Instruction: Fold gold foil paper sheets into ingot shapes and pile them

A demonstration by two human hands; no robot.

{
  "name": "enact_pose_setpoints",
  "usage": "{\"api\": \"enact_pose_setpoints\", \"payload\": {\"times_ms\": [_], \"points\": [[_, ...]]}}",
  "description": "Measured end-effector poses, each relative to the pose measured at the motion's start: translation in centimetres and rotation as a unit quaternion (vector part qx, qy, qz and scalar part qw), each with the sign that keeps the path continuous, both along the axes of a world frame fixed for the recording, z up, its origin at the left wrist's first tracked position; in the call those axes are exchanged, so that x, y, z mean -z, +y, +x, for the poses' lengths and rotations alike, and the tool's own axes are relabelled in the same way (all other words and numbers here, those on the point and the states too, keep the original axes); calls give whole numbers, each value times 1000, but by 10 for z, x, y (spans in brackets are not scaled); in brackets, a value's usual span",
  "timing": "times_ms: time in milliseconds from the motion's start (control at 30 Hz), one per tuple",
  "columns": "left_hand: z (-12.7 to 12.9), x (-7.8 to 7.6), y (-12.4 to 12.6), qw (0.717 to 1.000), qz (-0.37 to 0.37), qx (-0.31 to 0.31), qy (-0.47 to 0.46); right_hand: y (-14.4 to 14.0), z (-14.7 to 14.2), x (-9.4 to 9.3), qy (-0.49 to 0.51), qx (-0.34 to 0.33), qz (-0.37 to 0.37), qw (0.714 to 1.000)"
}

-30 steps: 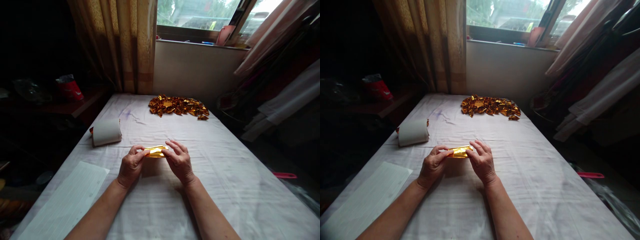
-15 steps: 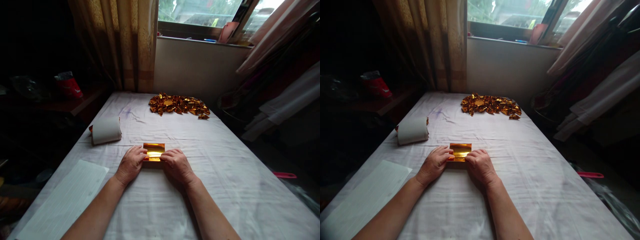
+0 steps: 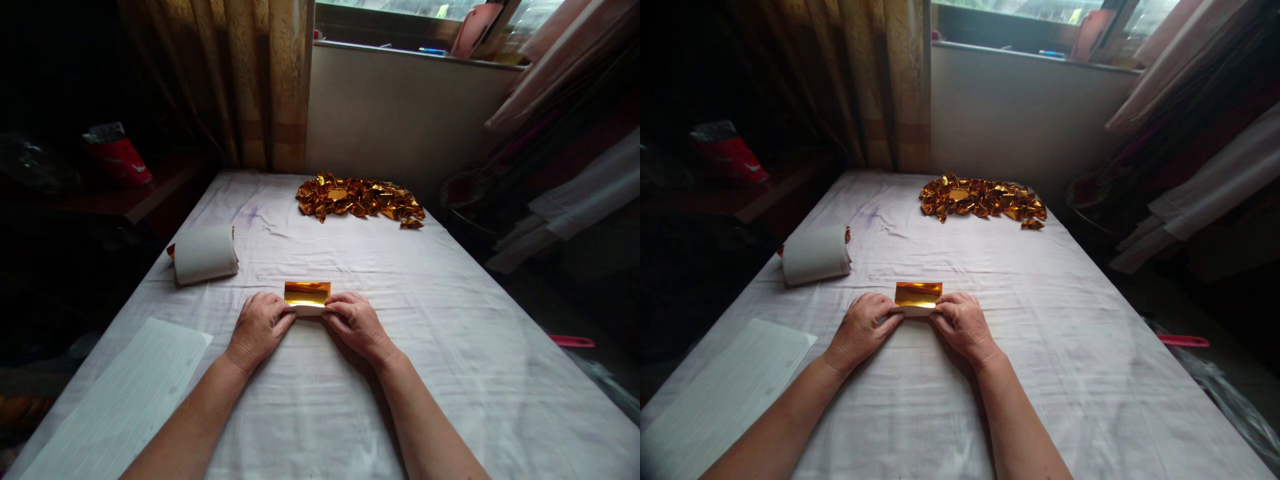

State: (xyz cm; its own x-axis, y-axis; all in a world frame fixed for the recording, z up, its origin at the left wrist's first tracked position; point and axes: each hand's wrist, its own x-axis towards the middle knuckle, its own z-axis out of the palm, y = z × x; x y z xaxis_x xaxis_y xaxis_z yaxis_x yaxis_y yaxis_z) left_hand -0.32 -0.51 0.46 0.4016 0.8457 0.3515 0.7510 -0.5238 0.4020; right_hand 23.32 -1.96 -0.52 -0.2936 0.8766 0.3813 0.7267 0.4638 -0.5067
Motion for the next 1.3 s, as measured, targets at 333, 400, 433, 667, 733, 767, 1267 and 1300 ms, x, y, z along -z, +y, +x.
{"api": "enact_pose_setpoints", "payload": {"times_ms": [333,400,433,667,733,767,1267,1300], "points": [[12,0,-5,996,3,-77,54,-2,-14,5,11,124,2,992],[13,1,-5,995,5,-85,48,-3,-17,6,6,137,-2,991],[13,2,-5,995,7,-87,40,-4,-19,6,2,142,-4,990],[12,2,-10,994,54,-82,47,-6,-25,3,-16,165,-13,986],[14,-2,-14,992,98,-68,45,-6,-25,2,-20,167,-19,986],[16,-4,-16,990,122,-50,42,-7,-26,2,-21,169,-24,985],[32,10,-33,985,115,94,92,-7,-26,2,-6,177,-44,983],[32,10,-33,986,107,94,89,-7,-26,3,2,178,-38,983]]}}
